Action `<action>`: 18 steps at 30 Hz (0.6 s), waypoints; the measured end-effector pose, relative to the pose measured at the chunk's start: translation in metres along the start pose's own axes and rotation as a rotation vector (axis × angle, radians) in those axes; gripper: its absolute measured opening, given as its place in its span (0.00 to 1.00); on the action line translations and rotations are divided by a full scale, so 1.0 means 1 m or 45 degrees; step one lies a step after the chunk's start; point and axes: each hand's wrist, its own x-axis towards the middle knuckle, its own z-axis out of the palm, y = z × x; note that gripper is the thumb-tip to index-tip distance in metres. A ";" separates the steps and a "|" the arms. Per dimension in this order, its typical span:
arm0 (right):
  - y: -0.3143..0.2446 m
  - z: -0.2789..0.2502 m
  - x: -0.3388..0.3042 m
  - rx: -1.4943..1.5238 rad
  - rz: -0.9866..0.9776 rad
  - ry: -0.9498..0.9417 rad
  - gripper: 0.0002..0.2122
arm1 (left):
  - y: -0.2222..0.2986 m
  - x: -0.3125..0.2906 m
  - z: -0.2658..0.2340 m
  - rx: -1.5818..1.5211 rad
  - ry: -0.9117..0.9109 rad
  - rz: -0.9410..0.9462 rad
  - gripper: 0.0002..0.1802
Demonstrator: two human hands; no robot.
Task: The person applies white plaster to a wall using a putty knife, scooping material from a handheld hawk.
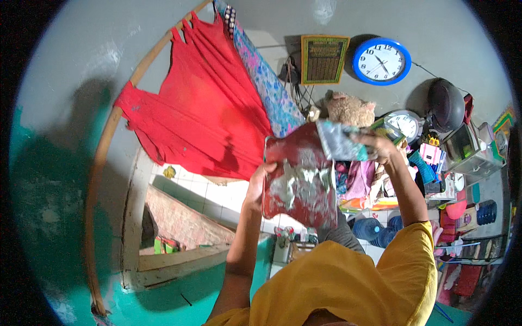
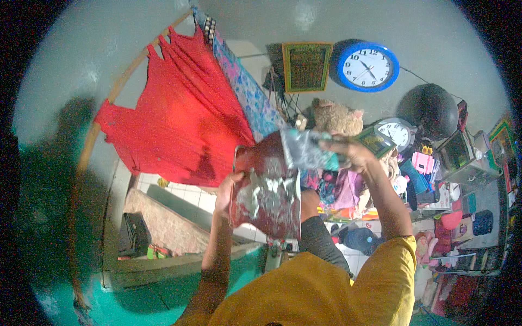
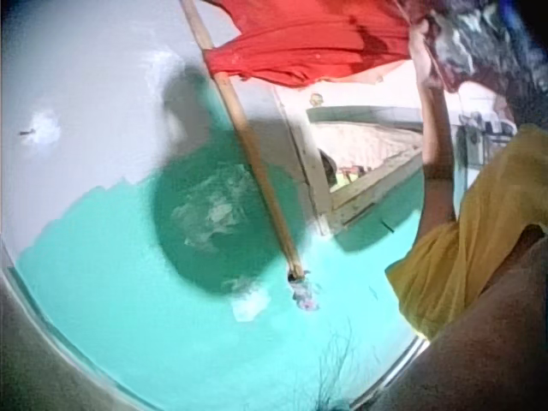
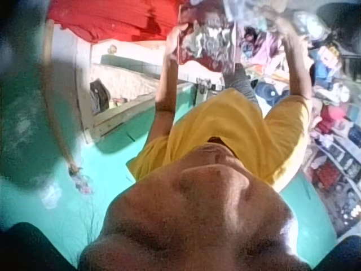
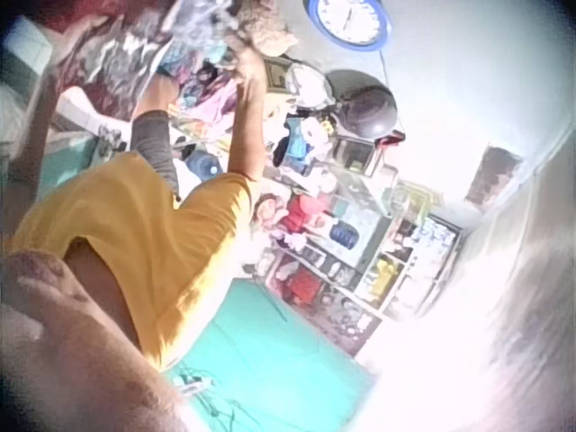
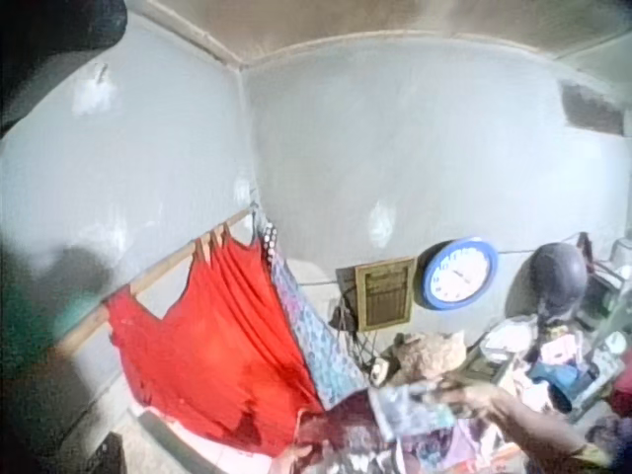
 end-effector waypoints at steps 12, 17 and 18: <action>0.036 0.000 -0.010 -0.071 -0.602 0.379 0.13 | -0.004 0.003 -0.012 -0.234 -0.087 -0.083 0.18; 0.034 0.036 -0.014 -1.551 -1.495 0.850 0.29 | 0.002 0.012 -0.011 -0.340 -0.161 -0.116 0.17; 0.038 0.035 -0.008 -1.592 -1.525 0.826 0.28 | 0.005 0.013 -0.015 -0.338 -0.248 -0.110 0.18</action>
